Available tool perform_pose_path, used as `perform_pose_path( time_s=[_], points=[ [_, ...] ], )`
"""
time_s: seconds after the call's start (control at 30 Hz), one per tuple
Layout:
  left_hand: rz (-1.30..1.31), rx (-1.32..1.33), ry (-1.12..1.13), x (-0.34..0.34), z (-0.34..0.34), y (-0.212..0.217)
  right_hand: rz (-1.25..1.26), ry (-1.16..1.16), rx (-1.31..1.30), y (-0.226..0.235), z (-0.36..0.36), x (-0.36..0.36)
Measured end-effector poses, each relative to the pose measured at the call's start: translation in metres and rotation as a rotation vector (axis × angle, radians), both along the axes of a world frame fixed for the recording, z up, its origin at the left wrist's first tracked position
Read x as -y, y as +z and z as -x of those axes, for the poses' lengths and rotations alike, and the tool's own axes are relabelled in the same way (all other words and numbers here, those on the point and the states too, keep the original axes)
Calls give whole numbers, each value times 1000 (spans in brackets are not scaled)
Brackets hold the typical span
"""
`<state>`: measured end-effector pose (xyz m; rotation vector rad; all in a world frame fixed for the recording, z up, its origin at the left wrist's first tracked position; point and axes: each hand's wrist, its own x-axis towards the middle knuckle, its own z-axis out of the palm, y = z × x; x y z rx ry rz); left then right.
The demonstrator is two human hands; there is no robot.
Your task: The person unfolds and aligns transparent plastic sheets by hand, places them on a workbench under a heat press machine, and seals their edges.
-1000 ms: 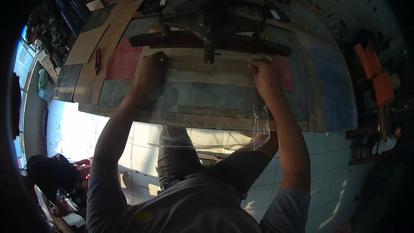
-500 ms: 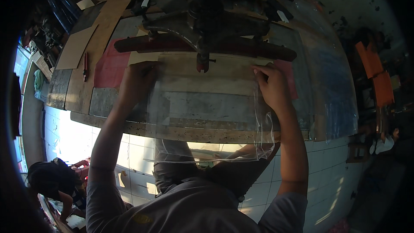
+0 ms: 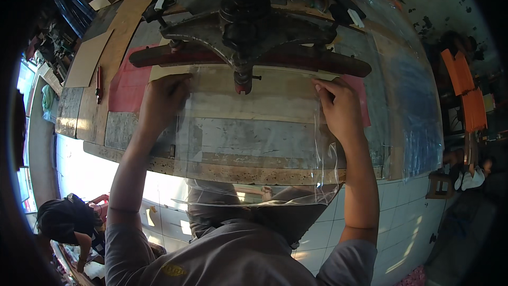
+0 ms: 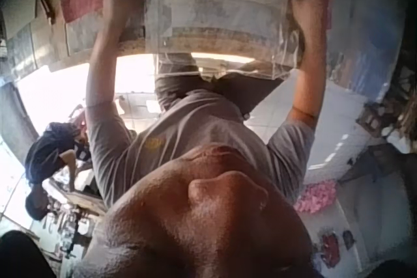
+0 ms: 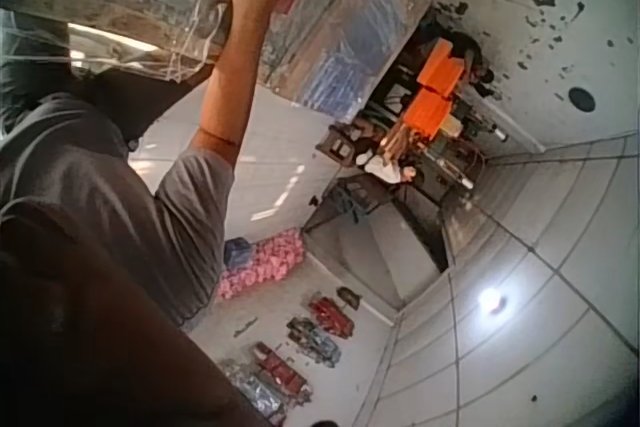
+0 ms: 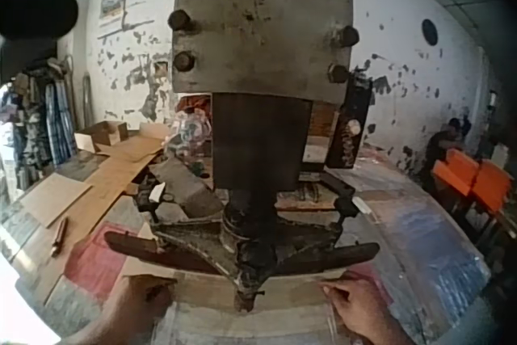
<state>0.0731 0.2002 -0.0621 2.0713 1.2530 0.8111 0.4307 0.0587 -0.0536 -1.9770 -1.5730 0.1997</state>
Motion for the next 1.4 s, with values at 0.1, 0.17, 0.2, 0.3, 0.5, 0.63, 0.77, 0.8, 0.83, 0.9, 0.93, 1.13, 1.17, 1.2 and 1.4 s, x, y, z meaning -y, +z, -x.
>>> perform_pose_path(
  time_s=[0.1, 0.17, 0.2, 0.3, 0.5, 0.63, 0.77, 0.8, 0.83, 0.9, 0.93, 1.13, 1.17, 1.2, 1.4],
  points=[
    [-20, -9, -10, -1, 4, -4, 9, 12, 17, 5, 4, -2],
    [-48, -8, -15, -2, 3, -2, 1, 12, 18, 2, -1, 1],
    [-39, -3, -17, -2, 0, 0, -3, -1, 27, 0, -3, 2],
    [-92, -6, -27, 0, -3, 4, -43, 19, -17, -3, -5, 3],
    [-27, 84, -42, 1, 3, 2, -30, 39, 21, 2, 2, -2],
    [-97, 40, -60, 1, -1, 3, -55, 35, 55, 0, -2, 1],
    [-79, 63, -63, 1, 1, 4, -44, 38, 40, -1, -3, -1],
    [-91, 62, -70, 1, 2, 3, -51, 40, 103, -3, -5, -1],
    [-89, 62, -69, 1, 2, 3, -58, 42, 165, -4, -6, -1],
    [-89, 27, -62, 0, 2, 1, -41, 35, 178, -3, -8, -1],
    [-88, 28, -62, 0, 2, 1, -25, 27, 191, -3, -8, 0],
    [-67, 12, -40, 2, 3, 4, -15, 11, 52, 3, 1, -1],
    [-70, 8, -44, 2, 2, 4, -16, 11, 54, 2, -1, -1],
    [-73, 5, -47, 1, 3, 3, -47, 38, 83, -1, -4, -2],
    [-88, -22, -39, 0, 3, 1, -29, 36, 63, -3, -7, 0]
  ],
)
